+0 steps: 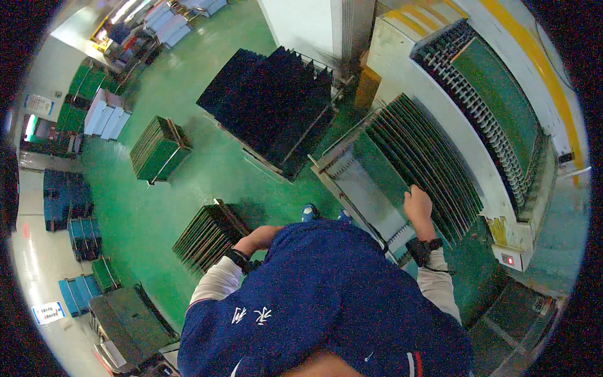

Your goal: Transferring green industrial boards from a stack to a processing machine and then back to another stack.

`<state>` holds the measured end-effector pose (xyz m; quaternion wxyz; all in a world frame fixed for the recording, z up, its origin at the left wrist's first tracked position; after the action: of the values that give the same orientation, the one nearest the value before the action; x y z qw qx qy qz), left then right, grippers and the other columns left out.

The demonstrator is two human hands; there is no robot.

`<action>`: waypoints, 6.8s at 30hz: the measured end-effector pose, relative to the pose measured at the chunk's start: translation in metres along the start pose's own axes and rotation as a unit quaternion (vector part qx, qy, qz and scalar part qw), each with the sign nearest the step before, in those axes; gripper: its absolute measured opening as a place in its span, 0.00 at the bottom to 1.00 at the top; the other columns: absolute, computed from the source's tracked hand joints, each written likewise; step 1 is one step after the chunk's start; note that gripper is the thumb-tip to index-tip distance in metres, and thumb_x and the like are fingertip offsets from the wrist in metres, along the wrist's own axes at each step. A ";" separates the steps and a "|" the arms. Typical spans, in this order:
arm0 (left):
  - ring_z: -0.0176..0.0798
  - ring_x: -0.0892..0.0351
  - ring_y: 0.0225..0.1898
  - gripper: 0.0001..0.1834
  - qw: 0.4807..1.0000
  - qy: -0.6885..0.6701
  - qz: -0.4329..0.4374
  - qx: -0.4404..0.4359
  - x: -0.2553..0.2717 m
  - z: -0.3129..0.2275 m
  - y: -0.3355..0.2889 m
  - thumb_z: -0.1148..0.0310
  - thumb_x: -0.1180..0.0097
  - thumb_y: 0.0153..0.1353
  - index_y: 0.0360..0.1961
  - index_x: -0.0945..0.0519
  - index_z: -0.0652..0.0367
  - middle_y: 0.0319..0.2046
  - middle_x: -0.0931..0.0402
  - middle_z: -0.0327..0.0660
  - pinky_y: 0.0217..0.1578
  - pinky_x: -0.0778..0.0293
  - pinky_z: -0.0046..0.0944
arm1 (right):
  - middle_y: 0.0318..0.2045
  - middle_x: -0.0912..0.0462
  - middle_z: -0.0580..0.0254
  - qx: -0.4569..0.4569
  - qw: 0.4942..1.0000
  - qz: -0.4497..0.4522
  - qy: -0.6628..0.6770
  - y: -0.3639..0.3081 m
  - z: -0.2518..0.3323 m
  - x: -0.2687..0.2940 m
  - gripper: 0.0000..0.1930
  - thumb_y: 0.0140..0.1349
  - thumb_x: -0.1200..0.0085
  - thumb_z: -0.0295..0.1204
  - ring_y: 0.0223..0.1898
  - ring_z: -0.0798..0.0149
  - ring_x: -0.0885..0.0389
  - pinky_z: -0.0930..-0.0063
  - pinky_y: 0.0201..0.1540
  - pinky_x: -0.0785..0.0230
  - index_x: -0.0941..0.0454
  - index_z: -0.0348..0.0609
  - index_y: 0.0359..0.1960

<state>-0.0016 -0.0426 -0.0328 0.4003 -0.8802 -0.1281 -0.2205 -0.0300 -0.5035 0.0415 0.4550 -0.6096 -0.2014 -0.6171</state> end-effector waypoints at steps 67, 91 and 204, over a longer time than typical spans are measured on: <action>0.59 0.23 0.44 0.24 0.999 0.034 0.034 -0.002 -0.007 0.012 0.003 0.56 0.48 0.57 0.55 0.29 0.48 0.43 0.22 0.52 0.43 0.29 0.49 | 0.39 0.19 0.47 -0.034 0.997 -0.071 -0.011 0.005 0.004 0.012 0.20 0.54 0.43 0.37 0.42 0.46 0.21 0.56 0.43 0.29 0.24 0.42 0.48; 0.58 0.23 0.42 0.25 1.000 0.007 0.005 -0.016 -0.030 0.041 0.017 0.55 0.48 0.58 0.56 0.30 0.45 0.41 0.22 0.52 0.43 0.28 0.49 | 0.38 0.18 0.49 -0.043 0.998 -0.041 -0.022 0.001 0.010 0.016 0.18 0.56 0.43 0.36 0.40 0.47 0.20 0.56 0.41 0.29 0.24 0.42 0.47; 0.59 0.24 0.45 0.24 0.999 0.010 0.041 -0.017 -0.014 0.028 0.020 0.55 0.49 0.58 0.57 0.30 0.44 0.43 0.22 0.51 0.44 0.29 0.50 | 0.38 0.19 0.46 -0.058 0.997 -0.058 -0.015 0.007 0.005 0.018 0.21 0.54 0.42 0.38 0.42 0.46 0.21 0.55 0.43 0.30 0.24 0.41 0.48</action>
<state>0.0019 -0.0351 -0.0691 0.3951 -0.8892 -0.0840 -0.2150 -0.0186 -0.5090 0.0565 0.3798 -0.6310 -0.2072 -0.6439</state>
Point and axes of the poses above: each hand's wrist, its own y-axis towards the middle knuckle, its own x-axis out of the back of the hand, z = x × y, the point moved 7 cm from there along y, towards the middle knuckle
